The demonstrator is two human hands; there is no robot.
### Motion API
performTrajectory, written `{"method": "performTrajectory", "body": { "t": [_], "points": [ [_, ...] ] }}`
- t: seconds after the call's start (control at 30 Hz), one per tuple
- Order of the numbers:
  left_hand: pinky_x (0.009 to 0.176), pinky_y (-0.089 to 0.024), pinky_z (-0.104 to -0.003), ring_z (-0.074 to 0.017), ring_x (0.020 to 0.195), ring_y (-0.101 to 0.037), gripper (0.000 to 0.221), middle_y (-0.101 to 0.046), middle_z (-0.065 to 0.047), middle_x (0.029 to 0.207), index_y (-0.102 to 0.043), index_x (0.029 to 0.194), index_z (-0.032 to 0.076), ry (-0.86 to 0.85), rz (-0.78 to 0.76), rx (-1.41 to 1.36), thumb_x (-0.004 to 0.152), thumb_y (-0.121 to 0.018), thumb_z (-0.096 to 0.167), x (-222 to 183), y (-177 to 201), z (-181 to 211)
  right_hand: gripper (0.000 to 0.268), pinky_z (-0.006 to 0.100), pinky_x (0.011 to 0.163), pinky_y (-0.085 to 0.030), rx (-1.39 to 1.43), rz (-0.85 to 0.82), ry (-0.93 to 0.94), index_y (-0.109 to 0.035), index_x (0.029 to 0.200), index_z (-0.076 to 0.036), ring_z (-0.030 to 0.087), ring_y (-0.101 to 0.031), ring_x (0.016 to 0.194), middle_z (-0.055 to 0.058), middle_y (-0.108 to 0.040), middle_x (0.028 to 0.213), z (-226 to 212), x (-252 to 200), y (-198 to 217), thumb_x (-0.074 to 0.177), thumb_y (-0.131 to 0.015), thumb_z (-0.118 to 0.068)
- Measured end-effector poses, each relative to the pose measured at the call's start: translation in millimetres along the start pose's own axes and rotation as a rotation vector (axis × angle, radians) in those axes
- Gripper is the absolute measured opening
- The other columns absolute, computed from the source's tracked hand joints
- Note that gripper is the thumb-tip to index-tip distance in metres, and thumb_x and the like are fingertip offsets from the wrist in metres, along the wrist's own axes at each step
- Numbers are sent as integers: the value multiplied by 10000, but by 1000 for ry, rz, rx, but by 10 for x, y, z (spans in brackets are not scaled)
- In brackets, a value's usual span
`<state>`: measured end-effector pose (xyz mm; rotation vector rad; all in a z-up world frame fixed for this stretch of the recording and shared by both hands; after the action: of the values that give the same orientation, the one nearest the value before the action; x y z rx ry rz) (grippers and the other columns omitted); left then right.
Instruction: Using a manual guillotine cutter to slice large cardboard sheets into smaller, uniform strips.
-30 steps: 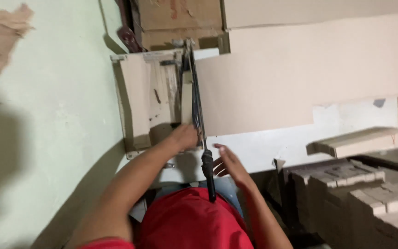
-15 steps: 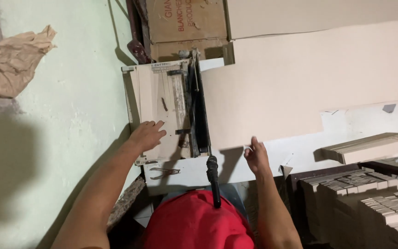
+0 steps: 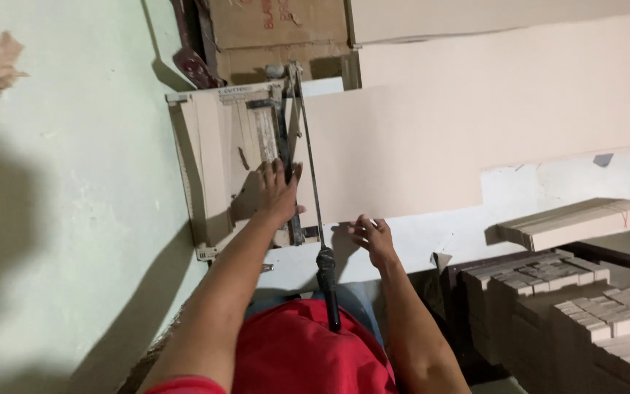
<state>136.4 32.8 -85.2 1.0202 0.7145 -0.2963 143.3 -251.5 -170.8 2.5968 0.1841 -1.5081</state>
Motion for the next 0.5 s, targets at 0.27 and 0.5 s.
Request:
{"method": "performTrajectory", "body": {
  "t": [0.27,0.5],
  "points": [
    [1205,-81,-659,-471,1545,3,1047,13,-297,1671,-151,1627,64,267,-83,436,886,-710,549,240,-278,-54,573,370,673,-603,-1029,-149,164,-702,1174,-253,214,-761,586,46,-787,734,-285,-278,-399,1051,-323,-664],
    [1203,-62,-658,-468,1534,69,1371,158,-269,1666,70,1618,5,282,-61,424,749,-822,578,552,-646,-230,1124,469,531,-527,-1447,-181,307,43,1663,-151,354,-657,585,159,-702,720,-128,-1843,-1075,920,-580,-721]
  ]
}}
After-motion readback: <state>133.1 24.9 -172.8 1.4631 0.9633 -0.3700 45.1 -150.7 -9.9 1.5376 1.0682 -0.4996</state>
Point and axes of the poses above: each hand's wrist, its own x-axis towards the middle knuckle, its own y-axis out of the back of the hand, z = x × y, the point moved 10 cm from there along x, towards the middle knuckle
